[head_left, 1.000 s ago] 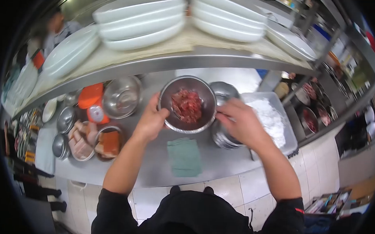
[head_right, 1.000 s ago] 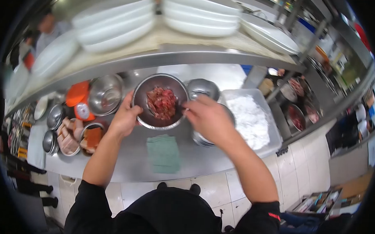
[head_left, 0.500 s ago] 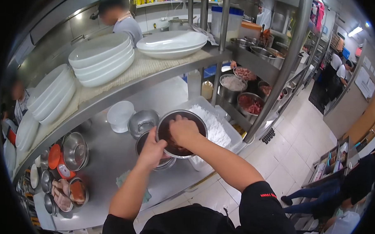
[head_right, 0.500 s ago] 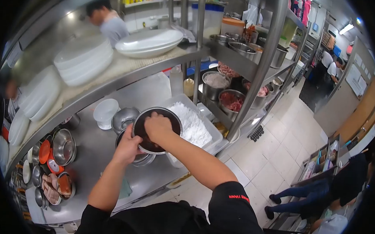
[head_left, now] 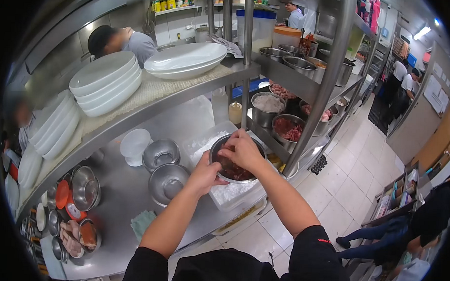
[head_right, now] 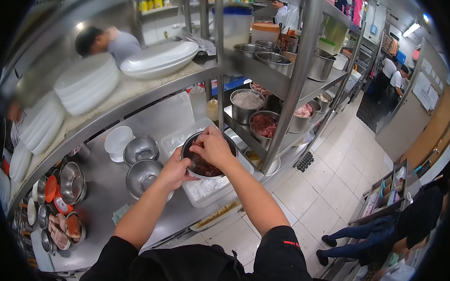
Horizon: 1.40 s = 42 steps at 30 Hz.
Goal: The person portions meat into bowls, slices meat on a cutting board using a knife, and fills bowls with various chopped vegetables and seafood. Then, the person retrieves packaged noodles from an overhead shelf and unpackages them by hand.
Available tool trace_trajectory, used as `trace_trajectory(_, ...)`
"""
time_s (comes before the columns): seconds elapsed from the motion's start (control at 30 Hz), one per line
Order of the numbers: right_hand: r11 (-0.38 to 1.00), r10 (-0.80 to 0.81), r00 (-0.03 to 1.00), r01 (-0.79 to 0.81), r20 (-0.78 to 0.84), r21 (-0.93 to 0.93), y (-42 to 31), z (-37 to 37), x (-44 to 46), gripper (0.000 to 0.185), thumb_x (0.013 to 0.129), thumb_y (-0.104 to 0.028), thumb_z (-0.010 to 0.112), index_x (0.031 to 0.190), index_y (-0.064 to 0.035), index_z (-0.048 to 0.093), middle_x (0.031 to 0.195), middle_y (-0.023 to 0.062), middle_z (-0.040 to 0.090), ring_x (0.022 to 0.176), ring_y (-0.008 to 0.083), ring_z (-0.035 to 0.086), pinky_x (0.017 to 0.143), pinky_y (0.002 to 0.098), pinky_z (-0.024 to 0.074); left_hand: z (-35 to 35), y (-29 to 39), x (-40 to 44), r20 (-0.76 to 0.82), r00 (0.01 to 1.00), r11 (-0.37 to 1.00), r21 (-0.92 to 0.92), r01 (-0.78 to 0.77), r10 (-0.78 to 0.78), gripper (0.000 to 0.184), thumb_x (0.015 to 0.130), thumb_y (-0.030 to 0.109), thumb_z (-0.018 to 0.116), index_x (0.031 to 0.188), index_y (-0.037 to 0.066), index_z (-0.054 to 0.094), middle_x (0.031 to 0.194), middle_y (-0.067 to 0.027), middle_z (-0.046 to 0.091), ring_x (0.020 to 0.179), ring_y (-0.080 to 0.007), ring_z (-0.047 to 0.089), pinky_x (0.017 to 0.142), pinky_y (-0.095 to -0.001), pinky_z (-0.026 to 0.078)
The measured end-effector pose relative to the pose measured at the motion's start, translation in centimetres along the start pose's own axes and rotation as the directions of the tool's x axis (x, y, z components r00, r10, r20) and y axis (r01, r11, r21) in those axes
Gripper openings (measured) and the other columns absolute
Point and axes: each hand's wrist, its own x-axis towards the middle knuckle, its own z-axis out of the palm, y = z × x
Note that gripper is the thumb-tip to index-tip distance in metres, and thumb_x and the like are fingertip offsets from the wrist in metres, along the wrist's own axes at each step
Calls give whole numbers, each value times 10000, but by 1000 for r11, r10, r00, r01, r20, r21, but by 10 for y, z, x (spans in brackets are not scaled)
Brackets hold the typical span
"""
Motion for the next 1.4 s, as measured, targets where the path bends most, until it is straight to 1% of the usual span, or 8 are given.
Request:
trace_trajectory(0.17, 996, -89, 964, 85, -249, -27, 31, -18, 9, 216, 835, -194, 707, 959, -18, 704, 924, 156, 651, 868, 277, 634, 803, 356, 505, 8, 2, 16, 26, 999, 999, -32, 30, -29, 651, 810, -26, 461, 1408, 131, 257, 1244, -183, 504, 906, -321, 671, 698, -496, 613)
trace_trajectory(0.33, 766, 509, 754, -175, -416, 618, 95, -50, 31, 280, 933, -194, 617, 1120, 13, 640, 877, 77, 679, 779, 120, 642, 623, 260, 511, 6, 2, 26, -19, 999, 998, -41, 47, -48, 770, 803, -6, 505, 1474, 166, 170, 1302, -202, 438, 697, -287, 614, 731, -506, 593)
trace_trajectory(0.47, 597, 490, 513, -787, -704, -157, 116, -52, 31, 620, 831, -307, 671, 1350, -45, 454, 1283, 223, 473, 1168, 414, 463, 967, 537, 396, -12, -3, 23, -72, 997, 998, -57, -29, 25, 691, 850, 12, 487, 1463, 152, 201, 1253, -184, 480, 773, -268, 645, 660, -432, 613)
trace_trajectory(0.57, 858, 311, 931, -361, -191, -364, 131, -30, 6, 492, 834, -254, 654, 1264, -38, 551, 1240, 277, 520, 1140, 453, 489, 961, 500, 413, -32, 6, 6, -178, 981, 996, -18, -87, 82, 629, 886, 38, 494, 1447, 151, 231, 1209, -171, 513, 766, -240, 636, 624, -390, 614)
trace_trajectory(0.63, 804, 588, 668, -423, 456, -418, 86, -24, 7, 543, 892, -412, 584, 1287, -40, 561, 1379, 243, 483, 1275, 368, 470, 1050, 409, 367, -39, 14, -10, -234, 965, 991, -34, -127, 115, 628, 896, 57, 504, 1450, 150, 224, 1181, -166, 529, 740, -225, 635, 622, -381, 613)
trace_trajectory(0.8, 607, 685, 635, -226, 357, -762, 71, 42, -17, 873, 893, -686, 363, 1440, -6, 387, 1532, 216, 290, 1424, 496, 144, 1130, 623, 144, -61, 10, -15, -254, 957, 972, -148, -181, 139, 608, 903, 97, 530, 1431, 88, 227, 1089, -158, 540, 642, -183, 609, 617, -377, 612)
trace_trajectory(1.3, 875, 358, 542, 91, 761, -476, 122, 71, -43, 774, 783, -469, 686, 1332, 40, 493, 1324, 327, 499, 1257, 430, 480, 1047, 405, 405, -59, 9, -60, -258, 955, 959, -200, -199, 145, 605, 879, 96, 554, 1384, -59, 259, 1057, -188, 552, 669, -197, 623, 635, -368, 610)
trace_trajectory(1.4, 834, 552, 684, -445, 477, -326, 120, 12, -31, 691, 820, -405, 695, 1302, 55, 511, 1276, 278, 566, 1238, 395, 515, 1009, 398, 432, -49, 12, -86, -227, 966, 975, -151, -165, 128, 510, 890, 98, 548, 1344, -14, 347, 1116, -139, 561, 784, -186, 636, 599, -328, 596)
